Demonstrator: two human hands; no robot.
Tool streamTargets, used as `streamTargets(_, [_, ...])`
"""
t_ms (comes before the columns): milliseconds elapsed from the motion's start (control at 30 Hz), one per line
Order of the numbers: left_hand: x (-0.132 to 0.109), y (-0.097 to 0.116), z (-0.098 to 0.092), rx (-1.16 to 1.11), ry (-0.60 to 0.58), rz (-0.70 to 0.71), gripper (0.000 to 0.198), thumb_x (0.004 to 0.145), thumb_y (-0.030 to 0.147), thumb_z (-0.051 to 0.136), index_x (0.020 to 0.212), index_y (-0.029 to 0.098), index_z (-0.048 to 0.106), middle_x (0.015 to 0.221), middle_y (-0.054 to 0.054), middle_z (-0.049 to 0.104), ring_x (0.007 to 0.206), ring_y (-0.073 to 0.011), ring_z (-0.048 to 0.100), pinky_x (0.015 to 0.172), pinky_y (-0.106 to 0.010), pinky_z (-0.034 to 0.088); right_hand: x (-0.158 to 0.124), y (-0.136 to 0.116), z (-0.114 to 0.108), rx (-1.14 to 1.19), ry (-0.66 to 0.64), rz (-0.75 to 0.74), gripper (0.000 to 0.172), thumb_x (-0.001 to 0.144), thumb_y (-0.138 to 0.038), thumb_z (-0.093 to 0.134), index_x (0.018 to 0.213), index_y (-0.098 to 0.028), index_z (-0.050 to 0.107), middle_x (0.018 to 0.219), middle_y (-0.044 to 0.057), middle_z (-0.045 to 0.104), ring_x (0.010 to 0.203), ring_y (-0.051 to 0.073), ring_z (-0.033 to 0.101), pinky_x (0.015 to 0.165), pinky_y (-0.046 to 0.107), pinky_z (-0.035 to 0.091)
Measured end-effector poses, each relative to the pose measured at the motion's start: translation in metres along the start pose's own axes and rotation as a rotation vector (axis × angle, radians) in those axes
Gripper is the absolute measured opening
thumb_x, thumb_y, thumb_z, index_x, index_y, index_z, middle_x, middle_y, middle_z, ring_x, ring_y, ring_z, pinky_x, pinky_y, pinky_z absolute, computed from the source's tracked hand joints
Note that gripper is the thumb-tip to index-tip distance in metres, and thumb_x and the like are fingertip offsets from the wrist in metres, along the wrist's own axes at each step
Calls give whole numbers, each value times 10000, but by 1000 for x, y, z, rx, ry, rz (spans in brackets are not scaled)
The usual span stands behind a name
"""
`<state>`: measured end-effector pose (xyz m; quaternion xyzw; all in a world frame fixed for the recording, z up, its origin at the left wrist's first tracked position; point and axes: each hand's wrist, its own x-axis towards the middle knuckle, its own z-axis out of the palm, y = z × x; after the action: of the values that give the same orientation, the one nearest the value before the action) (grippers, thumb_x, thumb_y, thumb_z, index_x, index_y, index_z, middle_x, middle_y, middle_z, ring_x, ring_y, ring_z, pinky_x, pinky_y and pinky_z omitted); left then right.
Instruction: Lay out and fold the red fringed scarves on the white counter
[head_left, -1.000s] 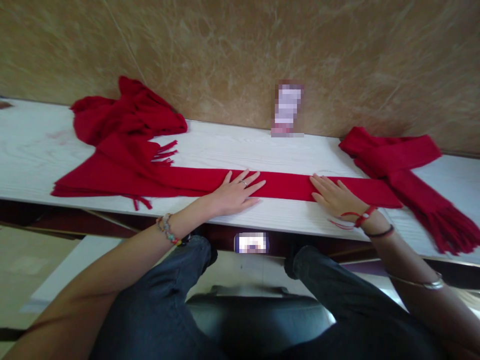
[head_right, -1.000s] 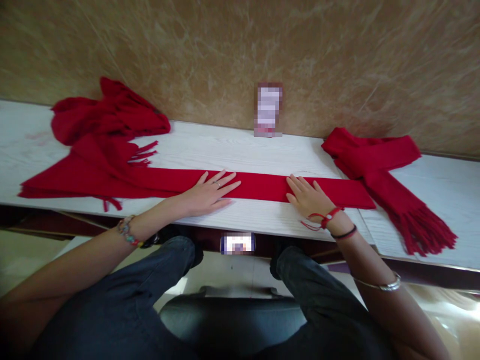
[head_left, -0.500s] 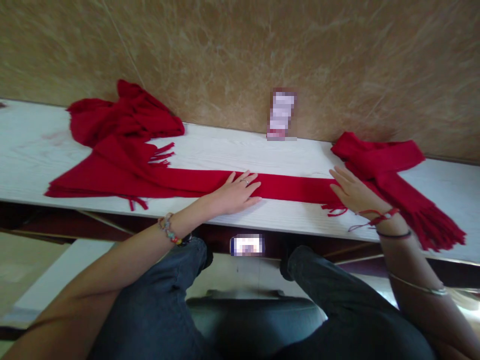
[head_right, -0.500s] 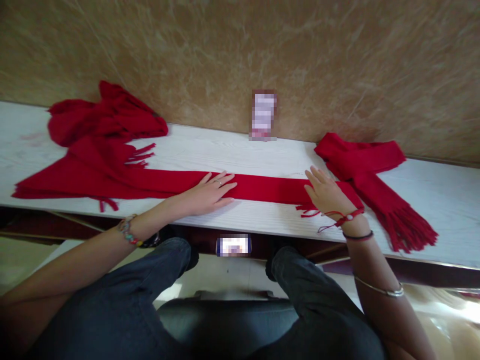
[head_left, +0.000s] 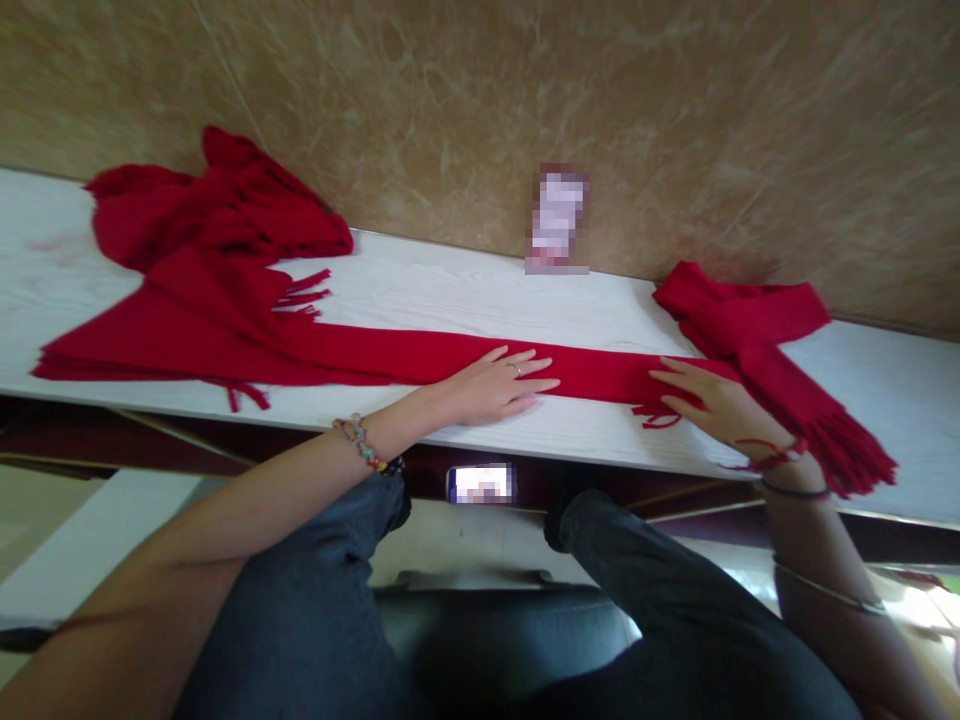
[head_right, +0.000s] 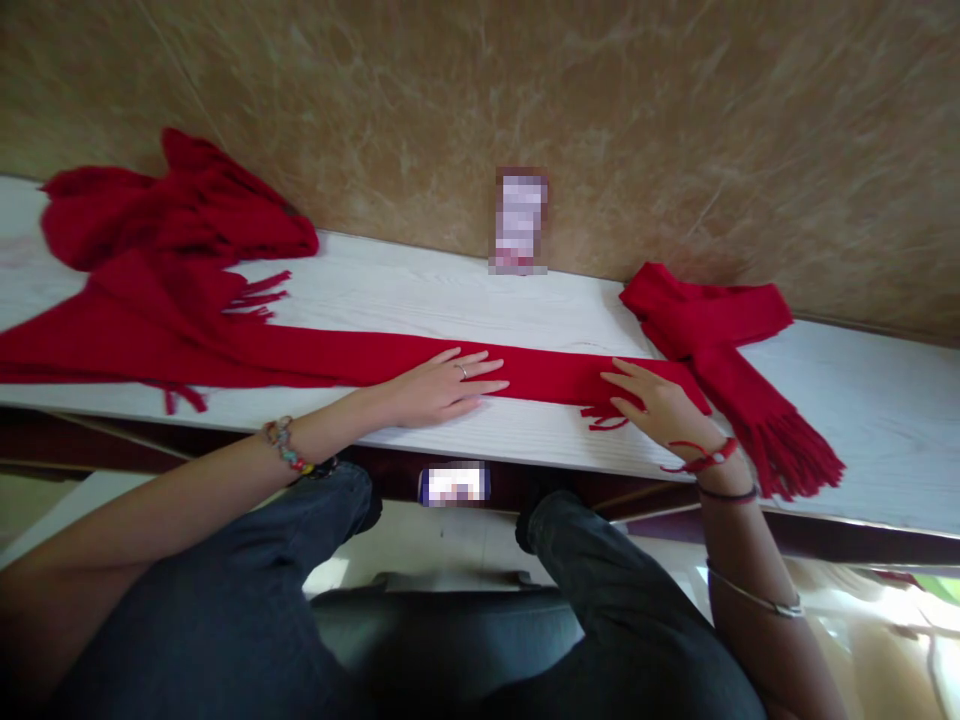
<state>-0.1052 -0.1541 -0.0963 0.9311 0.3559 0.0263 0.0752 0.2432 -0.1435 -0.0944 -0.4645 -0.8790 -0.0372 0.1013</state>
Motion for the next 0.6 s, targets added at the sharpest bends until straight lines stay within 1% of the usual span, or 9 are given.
streamTargets(67, [0, 1, 1, 2, 15, -9, 455, 965, 410, 263, 1403, 317, 345, 1508, 12, 279, 1411, -181, 161, 1134, -439, 100, 0, -2, -4, 3, -7, -28, 399, 864, -352, 387, 1114, -204, 662, 1196, 73, 639, 1114, 246, 587, 965, 442, 473])
streamTargets(133, [0, 2, 1, 0, 19, -17, 457, 966, 406, 268, 1405, 307, 342, 1508, 9, 282, 1407, -179, 177, 1132, -431, 110, 1, -5, -7, -4, -8, -36, 397, 859, -346, 375, 1044, -200, 694, 1120, 74, 677, 1050, 252, 622, 936, 452, 494])
streamTargets(233, [1, 2, 1, -12, 26, -13, 461, 965, 411, 273, 1408, 303, 338, 1506, 9, 287, 1404, -181, 185, 1129, -432, 117, 3, -9, -8, -20, -15, -49, 404, 841, -341, 389, 1042, -176, 698, 1097, 89, 684, 1017, 264, 636, 923, 445, 506])
streamTargets(333, [1, 2, 1, -19, 19, -21, 465, 961, 415, 282, 1407, 297, 341, 1508, 6, 281, 1406, -186, 176, 1128, -431, 120, 4, -13, -8, -57, -44, -37, 399, 811, -273, 391, 1067, -209, 691, 1100, 56, 684, 1024, 262, 633, 944, 439, 498])
streamTargets(433, [2, 1, 2, -16, 21, -21, 468, 962, 416, 279, 1408, 290, 341, 1514, 4, 268, 1408, -180, 167, 1131, -417, 114, 5, -16, -8, -95, -71, -17, 429, 791, -210, 370, 1084, -230, 683, 1115, 35, 677, 1048, 254, 622, 973, 428, 484])
streamTargets(533, [2, 1, 2, -11, 24, -21, 465, 961, 416, 281, 1405, 291, 344, 1517, 9, 258, 1409, -176, 163, 1135, -412, 107, 5, -19, -10, -113, -79, -4, 416, 815, -229, 364, 1068, -183, 690, 1099, 76, 682, 1047, 257, 622, 976, 417, 477])
streamTargets(600, [2, 2, 2, -12, 19, -27, 463, 961, 412, 285, 1403, 293, 347, 1516, 13, 258, 1408, -176, 166, 1136, -413, 109, 4, -21, -13, -111, -57, 3, 406, 834, -259, 360, 1040, -167, 698, 1070, 96, 691, 1022, 261, 632, 957, 418, 485])
